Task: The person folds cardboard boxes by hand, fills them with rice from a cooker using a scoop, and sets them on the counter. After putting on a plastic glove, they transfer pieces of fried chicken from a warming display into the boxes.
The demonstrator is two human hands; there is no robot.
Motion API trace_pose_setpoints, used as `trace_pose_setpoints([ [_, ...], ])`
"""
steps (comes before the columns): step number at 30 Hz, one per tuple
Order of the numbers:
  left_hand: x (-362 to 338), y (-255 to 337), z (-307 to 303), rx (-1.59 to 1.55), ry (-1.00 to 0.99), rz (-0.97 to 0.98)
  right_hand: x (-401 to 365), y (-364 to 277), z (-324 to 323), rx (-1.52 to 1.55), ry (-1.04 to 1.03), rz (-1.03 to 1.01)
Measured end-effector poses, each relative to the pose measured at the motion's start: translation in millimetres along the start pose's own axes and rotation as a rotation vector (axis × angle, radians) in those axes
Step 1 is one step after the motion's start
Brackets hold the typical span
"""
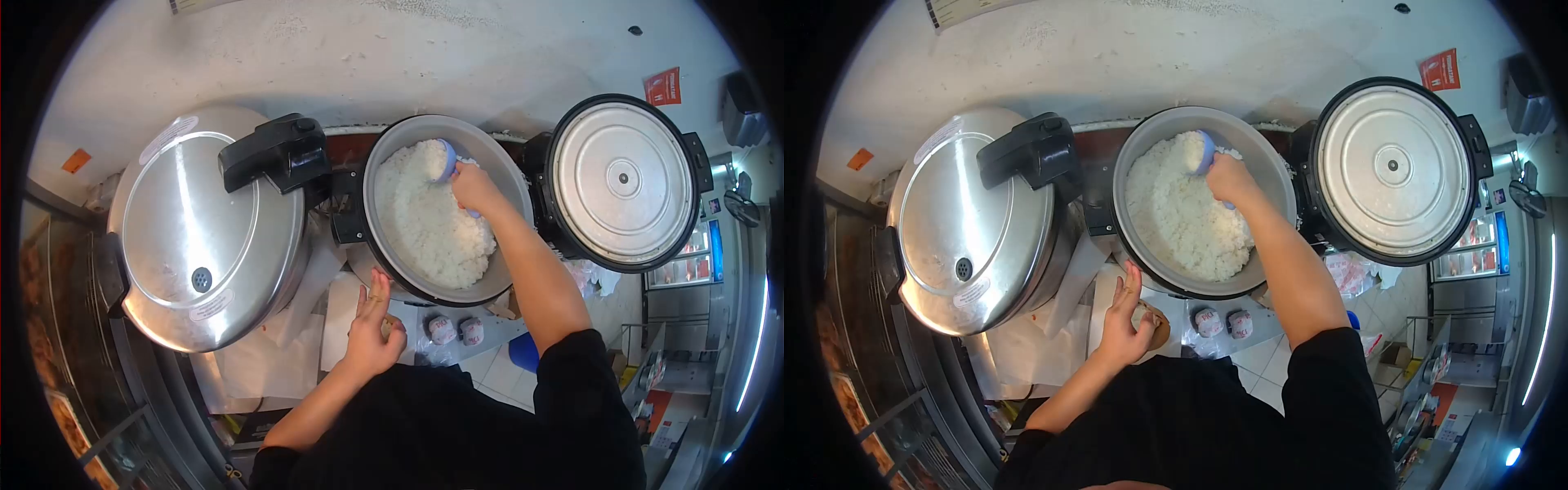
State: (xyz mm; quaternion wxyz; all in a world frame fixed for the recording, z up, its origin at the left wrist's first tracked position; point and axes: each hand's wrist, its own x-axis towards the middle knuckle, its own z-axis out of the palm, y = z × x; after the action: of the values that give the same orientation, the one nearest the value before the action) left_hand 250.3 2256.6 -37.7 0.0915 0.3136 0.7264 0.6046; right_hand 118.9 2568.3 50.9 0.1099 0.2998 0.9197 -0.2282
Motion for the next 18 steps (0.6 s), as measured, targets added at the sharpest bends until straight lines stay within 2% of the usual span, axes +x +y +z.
trace_pose_setpoints([
  [4,2,4,-2,0.019,-0.019,-0.003,-21,-22,20,0.119,-0.097,-0.127],
  [6,2,7,-2,0.018,-0.027,-0.011,-37,-21,38,-0.025,0.014,-0.449],
  [7,2,6,-3,0.029,-0.019,-0.011,-51,-21,38,-0.02,0.014,-0.461],
  [9,0,2,0,0.025,-0.024,-0.008,-83,-19,25,-0.13,-0.241,-0.611],
  [10,-2,2,2,0.034,-0.025,-0.011,-98,-19,16,-0.122,-0.242,-0.617],
  [12,-1,1,5,0.028,0.0,-0.023,-127,-16,-5,-0.266,-0.398,-0.544],
  [13,-1,-2,7,0.037,0.0,-0.012,-133,-10,-14,-0.262,-0.386,-0.55],
  [15,-4,-5,9,-0.032,0.018,-0.031,-135,4,-35,-0.328,-0.477,-0.658],
  [17,-9,12,7,-0.061,0.069,-0.056,-117,41,-46,-0.212,-0.502,-0.66],
  [18,-11,19,1,0.025,0.074,-0.133,-123,48,-63,0.004,-0.632,-0.449],
])
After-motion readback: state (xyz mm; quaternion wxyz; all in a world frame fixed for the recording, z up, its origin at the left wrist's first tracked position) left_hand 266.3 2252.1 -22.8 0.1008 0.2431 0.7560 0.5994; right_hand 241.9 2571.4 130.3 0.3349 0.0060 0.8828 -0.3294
